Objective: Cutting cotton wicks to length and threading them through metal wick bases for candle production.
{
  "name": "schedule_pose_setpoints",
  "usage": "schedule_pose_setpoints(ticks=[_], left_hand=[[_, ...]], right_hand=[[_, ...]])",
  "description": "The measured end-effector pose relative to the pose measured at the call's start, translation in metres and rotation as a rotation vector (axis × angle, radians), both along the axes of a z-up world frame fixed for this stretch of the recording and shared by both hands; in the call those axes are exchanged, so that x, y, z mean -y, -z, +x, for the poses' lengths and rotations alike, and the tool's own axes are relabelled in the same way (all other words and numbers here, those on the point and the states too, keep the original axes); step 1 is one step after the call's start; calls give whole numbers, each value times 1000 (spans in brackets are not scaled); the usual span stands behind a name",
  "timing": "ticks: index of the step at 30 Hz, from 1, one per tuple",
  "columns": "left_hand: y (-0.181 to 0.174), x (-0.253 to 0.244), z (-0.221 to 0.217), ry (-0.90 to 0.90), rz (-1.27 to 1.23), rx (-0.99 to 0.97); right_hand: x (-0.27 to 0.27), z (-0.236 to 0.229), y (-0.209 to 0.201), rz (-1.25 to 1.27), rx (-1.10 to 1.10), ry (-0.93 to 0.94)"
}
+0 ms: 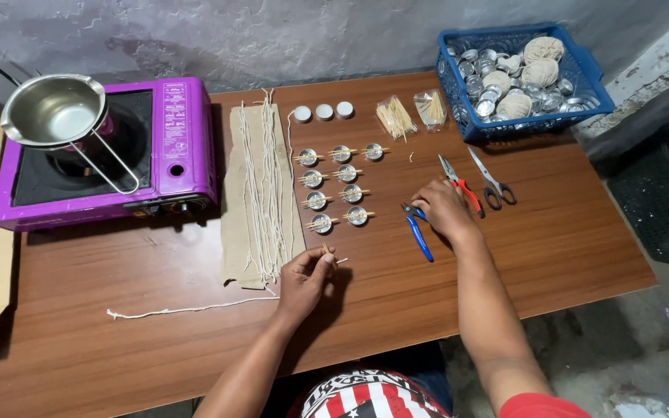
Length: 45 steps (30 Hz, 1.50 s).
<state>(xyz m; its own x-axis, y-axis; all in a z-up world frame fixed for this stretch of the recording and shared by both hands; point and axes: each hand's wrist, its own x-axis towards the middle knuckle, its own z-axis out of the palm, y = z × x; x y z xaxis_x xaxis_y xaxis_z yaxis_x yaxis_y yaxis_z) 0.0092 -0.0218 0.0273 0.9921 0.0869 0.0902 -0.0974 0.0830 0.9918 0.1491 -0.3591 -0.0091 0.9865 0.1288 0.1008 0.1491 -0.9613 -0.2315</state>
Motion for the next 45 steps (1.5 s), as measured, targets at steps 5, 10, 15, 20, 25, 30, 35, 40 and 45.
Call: schedule_pose_setpoints(ticks=[5,10,15,20,25,30,35,40,45], left_hand=[[-2,2,0,0,-3,13],[-7,1,1,-12,-7,37],[-1,5,2,-32,-41,67],[5,4,4,-53,70,133],[2,8,0,-9,169,164],[2,2,-1,-9,194,149],[-6,0,-3,-44,73,109],[-7,-1,-1,-30,-35,90],[-22,-4,-4,-79,20,104]], right_hand=[[8,3,13,3,78,-13],[-28,-33,-46,477,227,-36],[-82,-65,-53,1209,-109,-260],[-127,-85,-66,1212,-370,-362],[-142,-103,-97,1154,-486,-303],[-144,-114,-118,1134,-577,-349],[-129,-94,-70,1218,-495,-324],[-131,-88,-51,1393,-360,-183],[-126,-78,-38,1504,-240,-131]])
